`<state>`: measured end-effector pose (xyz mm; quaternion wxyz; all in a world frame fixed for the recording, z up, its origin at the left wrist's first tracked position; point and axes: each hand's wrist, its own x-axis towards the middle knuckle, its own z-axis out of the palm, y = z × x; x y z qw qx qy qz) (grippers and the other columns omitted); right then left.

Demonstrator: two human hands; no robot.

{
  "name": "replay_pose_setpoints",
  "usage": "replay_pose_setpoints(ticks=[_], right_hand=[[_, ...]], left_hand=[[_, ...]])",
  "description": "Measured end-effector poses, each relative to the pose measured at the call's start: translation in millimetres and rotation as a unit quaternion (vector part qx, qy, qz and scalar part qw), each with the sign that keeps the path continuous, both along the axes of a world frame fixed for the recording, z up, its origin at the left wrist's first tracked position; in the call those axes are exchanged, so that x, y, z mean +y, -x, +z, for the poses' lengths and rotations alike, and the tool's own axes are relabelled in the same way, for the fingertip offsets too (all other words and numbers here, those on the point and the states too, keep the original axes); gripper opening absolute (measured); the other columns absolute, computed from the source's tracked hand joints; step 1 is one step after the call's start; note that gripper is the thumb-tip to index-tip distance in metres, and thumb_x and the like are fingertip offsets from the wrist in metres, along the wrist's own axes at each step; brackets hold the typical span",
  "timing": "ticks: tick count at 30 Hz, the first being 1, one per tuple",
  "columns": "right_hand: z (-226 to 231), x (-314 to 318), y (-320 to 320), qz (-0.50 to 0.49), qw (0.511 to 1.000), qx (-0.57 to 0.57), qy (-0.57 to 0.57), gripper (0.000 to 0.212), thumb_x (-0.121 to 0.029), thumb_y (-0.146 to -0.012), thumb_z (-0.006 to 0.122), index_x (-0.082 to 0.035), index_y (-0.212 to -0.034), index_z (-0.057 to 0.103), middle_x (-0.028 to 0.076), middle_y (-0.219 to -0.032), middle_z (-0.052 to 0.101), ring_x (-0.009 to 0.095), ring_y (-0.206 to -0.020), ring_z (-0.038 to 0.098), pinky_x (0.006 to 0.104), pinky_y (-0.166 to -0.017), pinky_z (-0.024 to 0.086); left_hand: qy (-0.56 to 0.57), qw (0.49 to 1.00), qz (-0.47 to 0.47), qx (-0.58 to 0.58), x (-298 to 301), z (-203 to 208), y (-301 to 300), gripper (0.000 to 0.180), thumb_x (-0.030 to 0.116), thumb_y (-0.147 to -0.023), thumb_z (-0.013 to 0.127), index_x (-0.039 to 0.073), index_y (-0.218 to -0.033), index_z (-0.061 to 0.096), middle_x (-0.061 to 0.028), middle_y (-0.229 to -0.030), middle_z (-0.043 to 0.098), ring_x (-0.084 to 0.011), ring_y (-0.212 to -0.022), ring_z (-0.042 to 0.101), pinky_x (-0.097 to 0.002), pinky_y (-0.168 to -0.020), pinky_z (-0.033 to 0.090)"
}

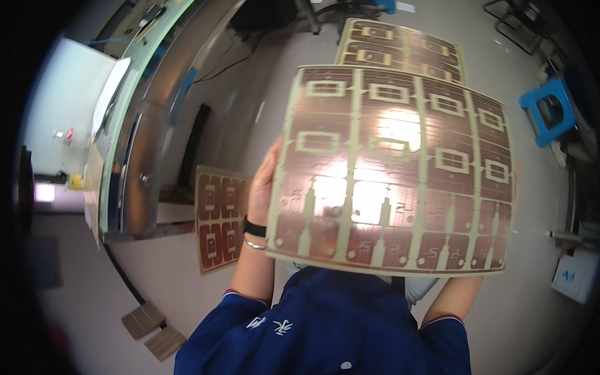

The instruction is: Inspecting flexible copper circuit board sheets by removing them from a binder and checking their surfaces.

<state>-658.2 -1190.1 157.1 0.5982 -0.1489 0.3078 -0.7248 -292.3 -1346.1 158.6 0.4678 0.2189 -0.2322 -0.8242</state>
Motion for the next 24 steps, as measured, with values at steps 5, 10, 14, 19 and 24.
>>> replay_pose_setpoints(ticks=[5, 10, 14, 19, 24], right_hand=[[-13, 21, 10, -0.143, 0.985, 0.087, -0.04, 0.042, -0.026, -0.095, 0.032, -0.007, -0.13, 0.043, 0.015, -0.128, 0.046, 0.024, -0.105, 0.057, 0.0413, -0.087, 0.051], [-31, 20, 12, -0.182, 0.975, 0.123, -0.041, 0.042, -0.027, -0.095, 0.031, -0.006, -0.13, 0.042, 0.015, -0.127, 0.047, 0.024, -0.104, 0.057, 0.0402, -0.087, 0.052], [-30, 28, 14, -0.211, 0.966, 0.143, -0.038, 0.043, -0.027, -0.095, 0.03, -0.006, -0.13, 0.042, 0.015, -0.127, 0.047, 0.024, -0.104, 0.057, 0.0394, -0.087, 0.052], [-24, 32, 4, -0.228, 0.962, 0.146, -0.029, 0.043, -0.027, -0.095, 0.029, -0.006, -0.131, 0.042, 0.016, -0.127, 0.048, 0.025, -0.103, 0.058, 0.0386, -0.087, 0.052], [-10, 23, -5, -0.259, 0.959, 0.108, -0.041, 0.043, -0.026, -0.095, 0.028, -0.005, -0.131, 0.041, 0.013, -0.125, 0.05, 0.023, -0.109, 0.054, 0.0372, -0.089, 0.049]], left_hand=[[-0.007, 0.996, -0.084, 0.002, 1, -15, -5, 0.045, 0.018, -0.094, 0.044, 0.0, -0.134, 0.032, -0.0131, -0.128, 0.047, -0.0183, -0.115, 0.049, -0.0318, -0.097, 0.043], [0.018, 0.994, -0.089, -0.062, 6, -15, -13, 0.046, 0.013, -0.093, 0.046, 0.001, -0.135, 0.031, -0.0123, -0.129, 0.046, -0.0175, -0.116, 0.048, -0.0312, -0.097, 0.042], [0.008, 0.993, -0.086, -0.077, 6, -15, -15, 0.046, 0.013, -0.094, 0.045, 0.003, -0.136, 0.031, -0.0108, -0.131, 0.045, -0.017, -0.119, 0.045, -0.0317, -0.1, 0.038], [0.012, 0.993, -0.092, -0.066, 9, -18, -18, 0.046, 0.012, -0.093, 0.046, 0.004, -0.136, 0.032, -0.0107, -0.13, 0.046, -0.0167, -0.117, 0.046, -0.0309, -0.1, 0.039], [0.008, 0.995, -0.075, -0.07, 13, -25, -17, 0.043, 0.013, -0.093, 0.046, 0.005, -0.135, 0.035, -0.0104, -0.128, 0.049, -0.0177, -0.115, 0.05, -0.0317, -0.097, 0.042]])
